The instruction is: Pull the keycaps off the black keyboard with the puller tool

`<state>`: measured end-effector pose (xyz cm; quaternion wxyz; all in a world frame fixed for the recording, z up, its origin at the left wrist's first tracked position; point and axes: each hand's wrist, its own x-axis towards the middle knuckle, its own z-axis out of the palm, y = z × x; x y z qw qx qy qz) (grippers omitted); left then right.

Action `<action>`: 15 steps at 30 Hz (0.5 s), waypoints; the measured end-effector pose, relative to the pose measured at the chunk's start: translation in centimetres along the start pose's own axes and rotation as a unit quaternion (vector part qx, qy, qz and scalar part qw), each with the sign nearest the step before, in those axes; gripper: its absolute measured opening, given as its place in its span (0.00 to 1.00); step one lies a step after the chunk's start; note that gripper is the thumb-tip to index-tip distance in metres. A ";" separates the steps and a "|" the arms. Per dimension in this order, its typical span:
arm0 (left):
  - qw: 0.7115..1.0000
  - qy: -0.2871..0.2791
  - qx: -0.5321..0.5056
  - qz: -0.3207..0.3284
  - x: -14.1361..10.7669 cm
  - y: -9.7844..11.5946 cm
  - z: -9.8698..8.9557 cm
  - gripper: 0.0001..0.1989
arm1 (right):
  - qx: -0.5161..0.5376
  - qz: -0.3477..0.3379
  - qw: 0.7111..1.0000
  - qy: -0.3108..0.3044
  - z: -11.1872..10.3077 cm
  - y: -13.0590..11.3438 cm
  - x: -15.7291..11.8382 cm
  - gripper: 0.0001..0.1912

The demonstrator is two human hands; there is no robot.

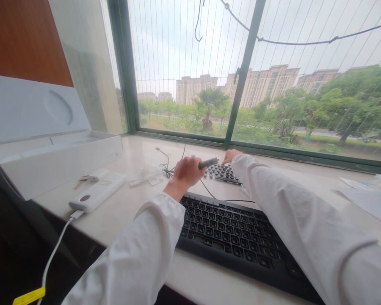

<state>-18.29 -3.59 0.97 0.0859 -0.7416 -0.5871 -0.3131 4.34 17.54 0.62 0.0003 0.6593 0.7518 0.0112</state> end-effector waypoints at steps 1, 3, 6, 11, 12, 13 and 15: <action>1.000 0.001 0.003 0.000 0.0 0.0 0.0 0.16 | -0.001 -0.001 1.000 0.004 0.1 -0.1 0.0 0.20; 1.000 0.003 0.011 -0.001 0.0 0.1 -0.1 0.16 | -0.001 -0.003 1.000 0.011 0.2 -0.3 0.0 0.19; 1.000 0.002 0.025 -0.002 0.0 0.1 -0.1 0.16 | -0.001 -0.007 1.000 0.008 0.2 -0.4 -0.1 0.19; 0.999 0.009 0.041 0.005 -0.1 0.0 -0.1 0.17 | 0.037 -0.001 0.999 0.031 -0.5 -0.2 -0.3 0.19; 0.999 0.009 0.042 0.005 -0.1 0.0 -0.1 0.17 | 0.063 0.000 0.997 0.036 -0.8 -0.1 -0.3 0.19; 0.999 0.010 0.042 0.006 -0.1 0.0 -0.1 0.17 | 0.094 -0.003 0.995 0.031 -1.2 0.0 -0.4 0.19; 0.999 0.012 0.040 0.009 -0.1 0.0 -0.1 0.16 | 0.162 -0.027 0.986 -0.008 -2.0 0.0 -0.8 0.20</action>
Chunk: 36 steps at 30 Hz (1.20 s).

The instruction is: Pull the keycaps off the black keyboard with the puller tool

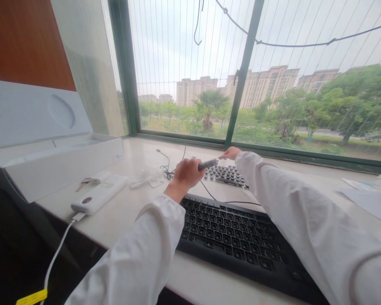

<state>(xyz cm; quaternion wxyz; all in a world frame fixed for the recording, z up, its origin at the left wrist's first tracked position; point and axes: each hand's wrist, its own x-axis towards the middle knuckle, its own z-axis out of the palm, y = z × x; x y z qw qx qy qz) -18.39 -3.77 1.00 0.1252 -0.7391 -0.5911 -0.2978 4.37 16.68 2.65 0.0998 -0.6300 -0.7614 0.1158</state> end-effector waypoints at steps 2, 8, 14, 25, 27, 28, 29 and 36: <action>1.000 0.007 -0.003 -0.001 0.0 0.0 0.0 0.15 | 0.077 -0.023 0.995 -0.058 -0.6 -0.6 -0.8 0.22; 0.998 0.031 -0.048 -0.025 0.0 0.2 0.3 0.16 | 0.297 -0.102 0.928 -0.202 -0.7 -3.4 -5.6 0.24; 0.993 0.054 -0.103 0.017 0.0 0.4 -0.2 0.17 | 0.391 -0.159 0.847 -0.323 -0.1 -4.7 -9.8 0.19; 0.982 0.052 -0.144 0.109 -0.3 0.2 -0.2 0.10 | 0.340 -0.208 0.882 -0.253 0.1 -4.1 -11.5 0.21; 0.982 0.055 -0.148 0.104 -0.2 0.2 -0.1 0.11 | 0.294 -0.255 0.907 -0.161 -0.4 -4.4 -12.3 0.21; 0.982 0.057 -0.148 0.100 -0.2 0.2 0.0 0.11 | 0.274 -0.282 0.912 -0.121 -0.6 -4.5 -12.7 0.22; 0.983 0.059 -0.147 0.094 -0.2 0.2 0.0 0.12 | 0.258 -0.306 0.912 -0.089 -0.8 -4.5 -13.0 0.22; 0.985 0.052 -0.153 0.064 -0.1 0.3 0.0 0.17 | 0.189 -0.385 0.902 0.047 -0.9 -4.2 -14.2 0.23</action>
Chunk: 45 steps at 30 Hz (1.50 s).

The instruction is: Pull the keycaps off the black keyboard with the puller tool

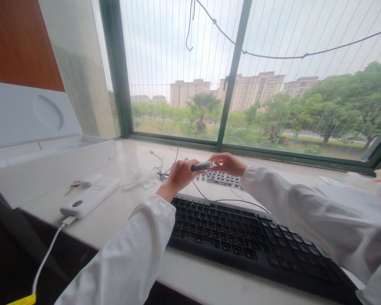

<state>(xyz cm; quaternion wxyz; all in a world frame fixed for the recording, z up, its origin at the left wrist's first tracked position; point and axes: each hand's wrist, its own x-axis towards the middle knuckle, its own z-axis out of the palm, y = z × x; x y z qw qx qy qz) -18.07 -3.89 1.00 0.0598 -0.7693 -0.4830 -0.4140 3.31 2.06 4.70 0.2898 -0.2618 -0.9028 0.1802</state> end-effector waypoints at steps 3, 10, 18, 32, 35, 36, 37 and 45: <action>1.000 -0.007 0.004 0.000 -0.1 0.2 -0.2 0.18 | -0.066 -0.031 0.997 0.007 -0.1 -0.7 -0.1 0.20; 0.999 -0.018 0.038 -0.006 -0.1 0.5 -0.5 0.17 | -0.146 -0.034 0.988 -0.042 -0.9 -1.8 0.7 0.18; 0.992 -0.013 0.121 -0.044 -0.1 0.2 -0.6 0.15 | -0.292 0.123 0.948 -0.027 -3.2 5.9 2.4 0.17; 0.990 -0.043 0.130 -0.022 -0.2 0.3 -0.7 0.12 | -0.350 0.312 0.882 -0.056 -1.2 13.2 3.2 0.13; 0.991 -0.045 0.125 -0.027 -0.1 0.3 -0.7 0.12 | -0.353 0.316 0.879 -0.061 -1.1 13.9 3.2 0.13; 0.991 -0.045 0.124 -0.028 -0.1 0.2 -0.7 0.12 | -0.352 0.312 0.880 -0.063 -1.1 14.1 3.2 0.13; 0.991 -0.046 0.124 -0.028 -0.1 0.2 -0.7 0.12 | -0.352 0.306 0.882 -0.066 -1.0 14.3 3.2 0.13; 0.990 -0.040 0.135 -0.014 -0.1 0.0 -0.6 0.12 | -0.348 0.293 0.887 -0.078 -0.8 14.9 3.1 0.13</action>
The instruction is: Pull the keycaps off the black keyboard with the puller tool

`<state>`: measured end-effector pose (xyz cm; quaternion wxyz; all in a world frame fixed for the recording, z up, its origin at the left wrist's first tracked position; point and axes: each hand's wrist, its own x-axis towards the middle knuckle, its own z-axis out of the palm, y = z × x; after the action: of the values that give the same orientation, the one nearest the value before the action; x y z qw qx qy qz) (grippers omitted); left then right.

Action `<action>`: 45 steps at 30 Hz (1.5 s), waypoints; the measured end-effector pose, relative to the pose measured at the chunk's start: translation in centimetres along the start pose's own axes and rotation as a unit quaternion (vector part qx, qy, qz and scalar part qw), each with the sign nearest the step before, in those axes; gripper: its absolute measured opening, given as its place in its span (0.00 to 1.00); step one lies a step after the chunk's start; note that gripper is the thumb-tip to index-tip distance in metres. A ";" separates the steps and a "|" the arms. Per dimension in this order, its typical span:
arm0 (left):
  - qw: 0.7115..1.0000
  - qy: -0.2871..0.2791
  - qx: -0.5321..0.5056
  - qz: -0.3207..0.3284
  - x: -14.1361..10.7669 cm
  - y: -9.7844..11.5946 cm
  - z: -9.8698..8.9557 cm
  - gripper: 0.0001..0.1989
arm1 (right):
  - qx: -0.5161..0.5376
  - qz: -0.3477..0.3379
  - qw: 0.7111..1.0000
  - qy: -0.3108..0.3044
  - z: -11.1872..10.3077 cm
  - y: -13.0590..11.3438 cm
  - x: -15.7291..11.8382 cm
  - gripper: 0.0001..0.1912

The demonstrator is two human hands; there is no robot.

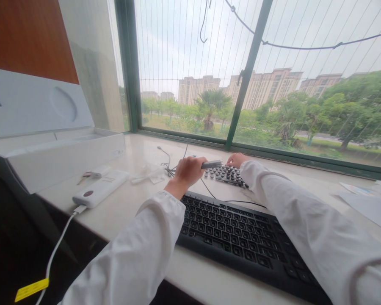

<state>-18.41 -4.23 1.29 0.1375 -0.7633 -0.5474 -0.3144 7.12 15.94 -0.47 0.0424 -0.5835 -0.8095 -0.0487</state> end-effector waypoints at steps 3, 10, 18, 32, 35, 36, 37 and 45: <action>1.000 -0.002 0.001 0.000 0.0 0.0 0.0 0.12 | -0.004 0.001 1.000 -0.004 0.0 0.0 0.1 0.14; 1.000 0.001 -0.002 0.003 0.0 -0.1 0.0 0.12 | 0.001 0.002 1.000 -0.010 -0.3 -0.1 -0.1 0.14; 1.000 0.005 -0.002 0.010 0.0 -0.1 0.0 0.12 | 0.001 0.014 1.000 -0.002 -1.0 -0.4 -0.3 0.14; 1.000 -0.007 0.018 0.009 0.0 0.0 -0.1 0.12 | -0.013 0.003 1.000 0.006 0.4 -0.5 0.4 0.14; 1.000 -0.012 0.021 0.006 0.0 0.0 -0.1 0.13 | -0.009 0.010 1.000 0.011 0.2 -0.5 0.2 0.14; 1.000 -0.012 0.021 0.005 0.0 0.1 -0.1 0.13 | -0.008 0.012 1.000 0.014 0.1 -0.5 0.1 0.15; 1.000 -0.012 0.021 0.003 0.0 0.1 -0.1 0.12 | -0.006 0.015 1.000 0.018 0.0 -0.5 0.0 0.15; 1.000 -0.009 0.019 0.008 0.0 0.1 -0.2 0.12 | 0.004 -0.047 0.999 0.003 -0.9 -0.6 -0.6 0.18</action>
<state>-18.41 -4.39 1.47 0.1495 -0.7680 -0.5481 -0.2956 6.72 15.07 0.28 0.0455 -0.5446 -0.8360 -0.0490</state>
